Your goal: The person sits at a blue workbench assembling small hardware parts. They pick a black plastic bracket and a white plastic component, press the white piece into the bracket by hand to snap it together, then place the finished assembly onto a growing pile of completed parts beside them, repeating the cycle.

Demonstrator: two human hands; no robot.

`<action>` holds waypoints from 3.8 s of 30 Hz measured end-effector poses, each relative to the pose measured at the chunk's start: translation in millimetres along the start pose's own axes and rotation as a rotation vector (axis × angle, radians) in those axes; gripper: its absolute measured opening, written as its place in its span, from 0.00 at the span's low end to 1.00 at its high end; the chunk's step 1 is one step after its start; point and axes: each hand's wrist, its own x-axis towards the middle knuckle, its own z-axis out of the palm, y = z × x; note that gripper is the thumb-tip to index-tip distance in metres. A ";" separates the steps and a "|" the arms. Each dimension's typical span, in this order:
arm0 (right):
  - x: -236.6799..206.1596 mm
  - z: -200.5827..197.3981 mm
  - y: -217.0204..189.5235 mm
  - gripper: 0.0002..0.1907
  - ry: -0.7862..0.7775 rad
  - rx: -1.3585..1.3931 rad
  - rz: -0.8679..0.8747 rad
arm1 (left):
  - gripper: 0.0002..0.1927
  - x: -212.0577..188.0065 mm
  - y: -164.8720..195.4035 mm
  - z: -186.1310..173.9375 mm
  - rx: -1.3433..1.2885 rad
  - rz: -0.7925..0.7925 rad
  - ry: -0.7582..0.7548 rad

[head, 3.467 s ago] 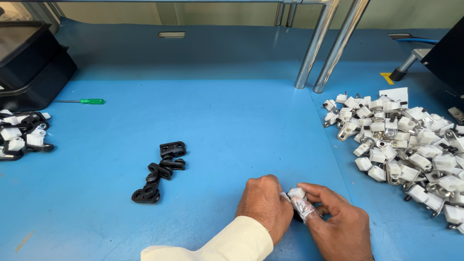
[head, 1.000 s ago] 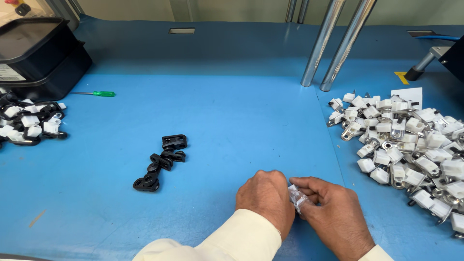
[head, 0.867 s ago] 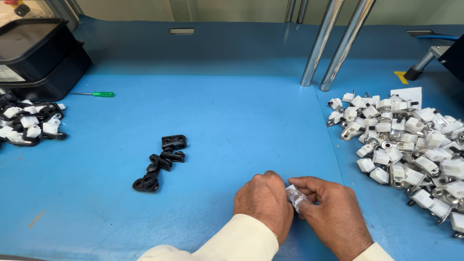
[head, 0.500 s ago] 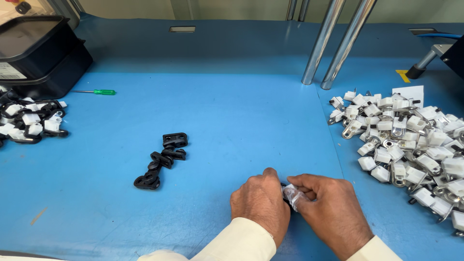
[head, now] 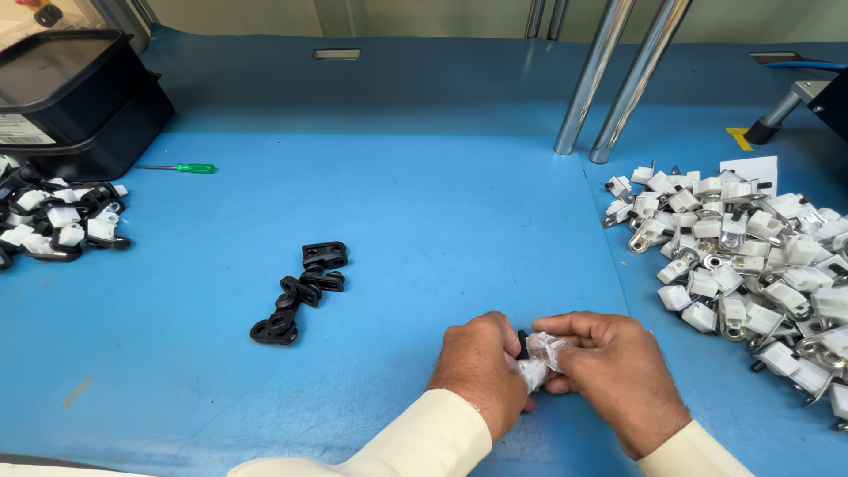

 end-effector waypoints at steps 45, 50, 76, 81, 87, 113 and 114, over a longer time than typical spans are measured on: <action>3.2 -17.6 33.1 0.20 -0.098 0.370 0.231 | 0.23 10.0 -10.1 -3.6 -0.492 -0.021 -0.067; 8.4 -17.0 31.0 0.16 -0.143 0.353 0.298 | 0.26 8.3 -14.2 -2.2 -0.422 0.055 -0.111; 13.3 -18.4 39.7 0.12 -0.184 0.338 0.379 | 0.28 10.4 -23.6 3.1 -0.517 -0.028 -0.146; 7.9 -13.7 37.9 0.14 -0.162 0.342 0.346 | 0.29 15.5 -27.8 4.9 -0.597 -0.054 -0.153; 0.6 -11.0 30.9 0.15 -0.098 0.254 0.383 | 0.30 9.9 -30.0 7.3 -0.477 0.064 -0.173; -8.2 -1.6 43.2 0.12 -0.020 0.340 0.321 | 0.27 -8.4 -22.7 11.5 -0.456 -0.029 -0.060; -10.2 2.5 42.6 0.13 0.010 0.347 0.313 | 0.26 -10.5 -22.1 12.7 -0.427 -0.032 -0.025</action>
